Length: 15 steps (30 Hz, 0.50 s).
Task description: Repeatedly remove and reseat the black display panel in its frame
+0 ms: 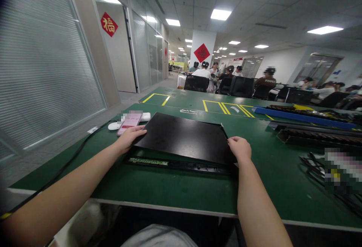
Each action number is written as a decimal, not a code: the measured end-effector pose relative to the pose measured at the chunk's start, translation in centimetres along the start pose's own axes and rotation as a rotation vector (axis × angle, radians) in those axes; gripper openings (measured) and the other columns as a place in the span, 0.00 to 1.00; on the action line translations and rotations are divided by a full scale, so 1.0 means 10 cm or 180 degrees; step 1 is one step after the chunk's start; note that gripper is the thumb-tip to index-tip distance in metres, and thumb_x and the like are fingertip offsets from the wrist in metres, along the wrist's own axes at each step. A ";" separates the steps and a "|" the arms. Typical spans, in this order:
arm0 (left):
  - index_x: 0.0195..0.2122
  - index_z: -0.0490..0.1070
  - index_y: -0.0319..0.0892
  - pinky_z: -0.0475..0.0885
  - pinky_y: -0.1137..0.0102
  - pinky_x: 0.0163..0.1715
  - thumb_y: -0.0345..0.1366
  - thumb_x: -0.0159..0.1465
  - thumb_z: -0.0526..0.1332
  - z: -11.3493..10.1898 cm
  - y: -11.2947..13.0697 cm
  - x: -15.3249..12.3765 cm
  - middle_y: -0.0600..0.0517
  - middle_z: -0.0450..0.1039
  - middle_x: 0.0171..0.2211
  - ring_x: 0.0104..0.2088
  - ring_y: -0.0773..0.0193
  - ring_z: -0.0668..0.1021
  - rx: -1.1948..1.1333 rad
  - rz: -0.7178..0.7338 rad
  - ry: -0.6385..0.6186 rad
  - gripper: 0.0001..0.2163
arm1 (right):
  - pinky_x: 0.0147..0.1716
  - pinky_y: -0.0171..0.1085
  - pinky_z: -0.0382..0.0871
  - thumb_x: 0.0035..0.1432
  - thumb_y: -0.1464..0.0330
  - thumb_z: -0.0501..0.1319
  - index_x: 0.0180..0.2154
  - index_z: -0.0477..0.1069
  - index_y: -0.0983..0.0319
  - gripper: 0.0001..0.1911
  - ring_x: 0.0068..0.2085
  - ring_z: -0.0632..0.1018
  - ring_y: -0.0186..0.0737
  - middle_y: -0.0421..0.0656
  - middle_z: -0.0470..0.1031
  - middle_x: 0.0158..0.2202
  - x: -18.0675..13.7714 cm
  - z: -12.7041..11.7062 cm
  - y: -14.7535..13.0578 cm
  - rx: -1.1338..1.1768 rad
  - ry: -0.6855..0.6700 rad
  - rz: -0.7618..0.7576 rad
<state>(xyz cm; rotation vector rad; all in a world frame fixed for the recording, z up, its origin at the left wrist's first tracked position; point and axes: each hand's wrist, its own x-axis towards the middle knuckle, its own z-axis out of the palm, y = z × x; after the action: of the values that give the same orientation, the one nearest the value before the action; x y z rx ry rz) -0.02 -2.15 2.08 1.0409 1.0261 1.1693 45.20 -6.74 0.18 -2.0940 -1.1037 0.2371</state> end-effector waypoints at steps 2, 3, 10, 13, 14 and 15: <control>0.41 0.79 0.37 0.76 0.70 0.26 0.27 0.52 0.67 0.00 0.01 -0.01 0.47 0.84 0.31 0.25 0.61 0.82 0.0001 -0.0008 -0.0017 0.14 | 0.31 0.40 0.67 0.48 0.62 0.61 0.30 0.80 0.56 0.10 0.35 0.79 0.48 0.44 0.82 0.31 -0.03 -0.02 -0.03 -0.0138 -0.0049 0.0138; 0.42 0.79 0.37 0.75 0.71 0.26 0.27 0.52 0.68 0.01 0.02 -0.01 0.47 0.84 0.31 0.25 0.61 0.82 0.0020 0.0001 -0.0024 0.14 | 0.31 0.40 0.67 0.49 0.62 0.61 0.31 0.80 0.56 0.10 0.35 0.79 0.48 0.44 0.82 0.32 -0.03 -0.03 -0.04 -0.0183 -0.0069 0.0195; 0.44 0.79 0.37 0.75 0.70 0.27 0.29 0.50 0.71 -0.02 0.01 -0.01 0.46 0.84 0.33 0.27 0.59 0.82 0.0181 0.0066 -0.0063 0.18 | 0.28 0.39 0.66 0.48 0.62 0.60 0.31 0.80 0.56 0.11 0.32 0.79 0.46 0.44 0.82 0.31 -0.03 -0.02 -0.04 -0.0065 -0.0112 0.0230; 0.43 0.79 0.38 0.75 0.69 0.27 0.31 0.49 0.71 -0.03 0.01 -0.01 0.46 0.84 0.34 0.28 0.58 0.83 0.0242 0.0102 -0.0120 0.18 | 0.28 0.39 0.66 0.47 0.63 0.60 0.30 0.80 0.57 0.11 0.32 0.79 0.47 0.45 0.82 0.31 -0.02 -0.01 -0.02 -0.0121 -0.0054 0.0144; 0.43 0.79 0.37 0.75 0.69 0.27 0.32 0.49 0.71 -0.03 0.01 0.00 0.46 0.84 0.34 0.28 0.58 0.83 0.0262 0.0127 -0.0141 0.18 | 0.28 0.39 0.66 0.47 0.63 0.60 0.30 0.80 0.57 0.11 0.32 0.79 0.47 0.45 0.82 0.30 -0.01 -0.01 -0.01 -0.0136 -0.0041 0.0134; 0.43 0.79 0.37 0.75 0.69 0.28 0.32 0.49 0.71 -0.03 0.01 -0.01 0.46 0.84 0.34 0.28 0.58 0.83 0.0284 0.0143 -0.0163 0.19 | 0.28 0.39 0.66 0.47 0.63 0.60 0.30 0.80 0.57 0.11 0.32 0.79 0.47 0.45 0.81 0.30 0.00 0.00 0.00 -0.0116 -0.0024 0.0100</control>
<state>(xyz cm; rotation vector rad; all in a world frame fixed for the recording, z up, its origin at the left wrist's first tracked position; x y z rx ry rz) -0.31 -2.17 2.09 1.1636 1.0269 1.1360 45.18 -6.78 0.18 -2.1455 -1.0878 0.2421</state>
